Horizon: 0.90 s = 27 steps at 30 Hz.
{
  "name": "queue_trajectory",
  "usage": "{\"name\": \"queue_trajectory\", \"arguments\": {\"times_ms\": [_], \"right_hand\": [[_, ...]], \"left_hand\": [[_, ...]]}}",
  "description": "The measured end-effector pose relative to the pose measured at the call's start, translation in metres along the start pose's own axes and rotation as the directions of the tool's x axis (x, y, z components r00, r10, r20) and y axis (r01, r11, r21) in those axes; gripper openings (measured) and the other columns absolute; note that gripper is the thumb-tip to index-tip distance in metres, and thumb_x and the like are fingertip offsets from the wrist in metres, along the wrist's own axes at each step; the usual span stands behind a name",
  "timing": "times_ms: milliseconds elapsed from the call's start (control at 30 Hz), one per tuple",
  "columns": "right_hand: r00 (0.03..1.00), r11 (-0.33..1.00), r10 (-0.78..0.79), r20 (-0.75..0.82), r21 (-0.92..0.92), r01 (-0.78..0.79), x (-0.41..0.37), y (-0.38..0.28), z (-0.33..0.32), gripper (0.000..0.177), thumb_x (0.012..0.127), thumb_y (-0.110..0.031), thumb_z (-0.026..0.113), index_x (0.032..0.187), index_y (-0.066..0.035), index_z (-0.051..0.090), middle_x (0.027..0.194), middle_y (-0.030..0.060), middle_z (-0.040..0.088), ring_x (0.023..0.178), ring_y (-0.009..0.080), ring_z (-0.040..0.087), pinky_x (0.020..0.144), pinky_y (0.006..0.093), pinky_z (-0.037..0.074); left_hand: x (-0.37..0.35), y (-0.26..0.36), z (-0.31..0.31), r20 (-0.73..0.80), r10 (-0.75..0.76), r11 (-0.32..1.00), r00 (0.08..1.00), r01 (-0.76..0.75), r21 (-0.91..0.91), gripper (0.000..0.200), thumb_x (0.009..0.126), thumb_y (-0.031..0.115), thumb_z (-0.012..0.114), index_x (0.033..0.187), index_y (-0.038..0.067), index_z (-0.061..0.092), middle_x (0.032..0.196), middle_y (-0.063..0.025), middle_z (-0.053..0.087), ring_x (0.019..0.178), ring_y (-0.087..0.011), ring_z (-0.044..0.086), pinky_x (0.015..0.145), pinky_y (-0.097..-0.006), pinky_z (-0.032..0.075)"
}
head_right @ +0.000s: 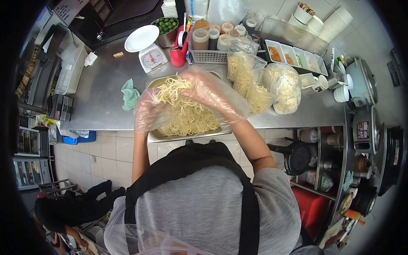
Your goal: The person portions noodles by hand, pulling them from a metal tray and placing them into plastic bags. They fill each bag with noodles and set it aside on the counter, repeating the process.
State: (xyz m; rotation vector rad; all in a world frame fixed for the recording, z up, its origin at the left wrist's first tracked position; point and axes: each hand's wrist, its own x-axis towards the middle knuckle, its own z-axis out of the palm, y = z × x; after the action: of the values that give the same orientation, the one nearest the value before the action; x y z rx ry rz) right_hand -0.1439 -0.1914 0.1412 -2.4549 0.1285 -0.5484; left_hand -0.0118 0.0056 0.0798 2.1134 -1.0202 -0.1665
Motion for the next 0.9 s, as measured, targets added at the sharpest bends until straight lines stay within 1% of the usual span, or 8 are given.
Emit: {"name": "queue_trajectory", "arguments": {"times_ms": [133, 233, 400, 600, 667, 733, 833, 900], "right_hand": [[0.999, 0.999, -0.037, 0.029, 0.007, 0.037, -0.007, 0.013, 0.02, 0.046, 0.08, -0.012, 0.064, 0.123, -0.003, 0.052, 0.12, 0.0187, 0.054, 0.112, 0.0363, 0.052, 0.098, 0.0407, 0.04], [0.975, 0.989, -0.08, 0.206, 0.136, 0.053, 0.001, 0.023, 0.027, 0.049, 0.074, -0.006, 0.064, 0.122, -0.004, 0.054, 0.119, 0.0198, 0.055, 0.113, 0.0364, 0.052, 0.099, 0.0411, 0.04], [0.956, 0.984, -0.134, 0.263, 0.149, 0.097, -0.005, 0.042, 0.033, 0.056, 0.066, -0.006, 0.069, 0.121, -0.006, 0.056, 0.122, 0.0204, 0.054, 0.113, 0.0373, 0.052, 0.099, 0.0413, 0.041], [0.786, 0.916, 0.395, 0.475, -0.27, -0.297, -0.033, 0.024, 0.045, 0.081, 0.06, -0.013, 0.078, 0.134, -0.012, 0.046, 0.142, 0.0214, 0.037, 0.114, 0.0395, 0.052, 0.1, 0.0409, 0.041], [0.876, 0.941, 0.337, 0.345, -0.156, -0.3, -0.053, 0.036, 0.069, 0.079, 0.064, -0.007, 0.073, 0.137, -0.016, 0.043, 0.144, 0.0211, 0.033, 0.114, 0.0377, 0.053, 0.1, 0.0384, 0.042], [0.995, 0.998, 0.052, 0.082, -0.033, -0.049, -0.069, 0.061, 0.089, 0.07, 0.066, -0.004, 0.07, 0.133, -0.014, 0.048, 0.14, 0.0198, 0.039, 0.113, 0.0355, 0.054, 0.098, 0.0366, 0.044], [0.984, 0.946, 0.123, 0.131, 0.283, -0.156, -0.043, 0.058, 0.051, 0.054, 0.068, 0.0, 0.065, 0.121, -0.009, 0.058, 0.124, 0.0167, 0.056, 0.106, 0.0298, 0.059, 0.093, 0.036, 0.046], [0.98, 0.941, 0.142, 0.137, 0.288, -0.176, -0.021, 0.027, 0.013, 0.043, 0.069, -0.001, 0.065, 0.112, -0.005, 0.062, 0.111, 0.0154, 0.062, 0.103, 0.0265, 0.061, 0.09, 0.0355, 0.047]], "left_hand": [[0.002, 0.027, -0.02, 0.131, -0.293, 0.937, 0.947, 0.312, -0.156, 0.039, 0.082, 0.021, 0.067, 0.119, 0.009, 0.058, 0.109, -0.0117, 0.062, 0.094, -0.0285, 0.06, 0.082, -0.0373, 0.047], [0.001, 0.005, -0.017, 0.069, 0.221, 0.975, 0.973, -0.22, -0.024, 0.042, 0.083, 0.007, 0.064, 0.124, 0.007, 0.054, 0.121, -0.0105, 0.057, 0.109, -0.0238, 0.055, 0.091, -0.0352, 0.044], [0.004, 0.007, -0.028, 0.16, 0.019, 0.974, 0.987, 0.018, -0.228, 0.067, 0.079, 0.006, 0.068, 0.14, 0.011, 0.041, 0.137, -0.0107, 0.046, 0.126, -0.0219, 0.043, 0.105, -0.0345, 0.035], [-0.008, -0.011, -0.038, 0.248, -0.022, 0.953, 0.969, 0.095, -0.289, 0.083, 0.074, 0.01, 0.075, 0.144, 0.009, 0.032, 0.145, -0.0092, 0.038, 0.134, -0.0211, 0.034, 0.111, -0.0347, 0.029], [-0.012, -0.02, -0.036, 0.274, -0.028, 0.959, 0.961, 0.103, -0.264, 0.085, 0.073, 0.01, 0.076, 0.145, 0.007, 0.03, 0.146, -0.0093, 0.036, 0.135, -0.0208, 0.033, 0.111, -0.035, 0.029], [-0.017, -0.026, -0.036, 0.308, -0.039, 0.964, 0.951, 0.117, -0.239, 0.085, 0.074, 0.01, 0.075, 0.145, 0.007, 0.029, 0.147, -0.0092, 0.036, 0.136, -0.0205, 0.032, 0.111, -0.0358, 0.03], [-0.021, -0.031, -0.037, 0.297, -0.019, 0.945, 0.955, 0.114, -0.305, 0.083, 0.075, 0.01, 0.075, 0.145, 0.007, 0.031, 0.147, -0.0089, 0.036, 0.135, -0.02, 0.033, 0.11, -0.0379, 0.032], [-0.02, -0.027, -0.042, 0.284, -0.016, 0.932, 0.959, 0.118, -0.343, 0.081, 0.075, 0.01, 0.075, 0.144, 0.007, 0.031, 0.147, -0.0086, 0.035, 0.135, -0.0199, 0.033, 0.11, -0.0396, 0.033]]}}
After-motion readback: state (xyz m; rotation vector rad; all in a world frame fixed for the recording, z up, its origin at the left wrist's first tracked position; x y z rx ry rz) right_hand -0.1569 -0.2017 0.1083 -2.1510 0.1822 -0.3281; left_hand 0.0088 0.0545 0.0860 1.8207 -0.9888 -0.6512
